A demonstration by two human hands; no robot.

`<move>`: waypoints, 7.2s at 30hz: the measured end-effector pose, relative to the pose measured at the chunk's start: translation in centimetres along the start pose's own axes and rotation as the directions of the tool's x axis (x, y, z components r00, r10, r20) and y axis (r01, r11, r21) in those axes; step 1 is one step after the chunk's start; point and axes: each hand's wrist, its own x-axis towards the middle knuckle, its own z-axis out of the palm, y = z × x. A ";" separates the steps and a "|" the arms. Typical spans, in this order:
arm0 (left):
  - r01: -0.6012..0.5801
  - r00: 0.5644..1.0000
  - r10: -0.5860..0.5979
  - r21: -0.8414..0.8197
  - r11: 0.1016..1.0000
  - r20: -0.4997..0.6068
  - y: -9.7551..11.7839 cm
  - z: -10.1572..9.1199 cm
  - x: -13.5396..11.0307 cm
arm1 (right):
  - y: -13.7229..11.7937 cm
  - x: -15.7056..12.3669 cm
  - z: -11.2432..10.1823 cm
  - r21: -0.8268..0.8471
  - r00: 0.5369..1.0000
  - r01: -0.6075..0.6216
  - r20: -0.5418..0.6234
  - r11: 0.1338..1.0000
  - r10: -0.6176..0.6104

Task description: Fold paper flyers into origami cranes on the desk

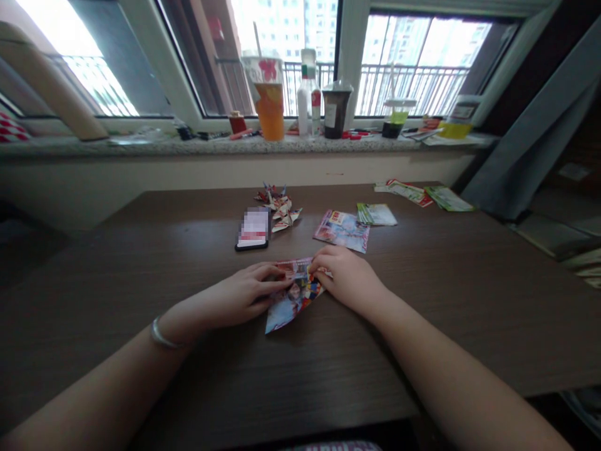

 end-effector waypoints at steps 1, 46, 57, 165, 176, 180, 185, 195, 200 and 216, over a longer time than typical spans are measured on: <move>-0.007 1.000 0.007 -0.012 1.000 0.001 -0.2 0.1 0.1 | -0.2 0.0 0.3 -0.003 1.000 0.000 -0.010 1.000 0.000; -0.017 0.994 0.025 0.074 0.997 -0.102 0.0 1.6 0.8 | 1.2 1.4 3.6 0.030 0.993 0.114 -0.045 0.993 -0.112; 0.095 0.981 -0.088 0.029 0.995 -0.171 -1.1 2.2 0.8 | 3.5 0.6 1.9 -0.094 0.995 0.099 0.006 0.991 -0.099; 0.464 0.812 -0.497 -0.177 0.868 -0.306 -2.1 3.0 1.3 | 0.0 1.3 3.9 -0.044 0.995 0.015 0.102 0.999 -0.011; 0.305 0.790 -0.479 -0.434 0.848 -0.382 0.0 1.4 1.1 | -0.2 1.5 4.6 0.195 0.994 -0.105 0.062 0.975 0.094; 0.127 0.732 -0.578 -0.761 0.636 -0.360 0.5 1.7 1.3 | -0.8 1.2 4.6 0.318 0.987 -0.153 0.003 0.936 0.161; -0.005 0.698 -0.639 -0.894 0.448 -0.324 1.4 1.5 1.6 | -1.4 1.1 4.3 0.354 0.983 -0.136 -0.065 0.925 0.170; 0.159 0.726 -0.577 -0.726 0.670 -0.374 0.9 2.0 1.0 | -1.3 1.1 4.0 0.372 0.986 -0.062 -0.122 0.926 0.115; 0.112 0.726 -0.553 -0.724 0.681 -0.409 1.4 1.8 1.0 | -1.3 1.1 4.0 0.360 0.985 -0.010 -0.160 0.933 0.072; 0.016 0.569 -0.729 -0.881 0.473 -0.381 1.4 1.4 1.5 | -0.7 0.6 4.2 0.441 0.945 -0.108 -0.233 0.891 0.230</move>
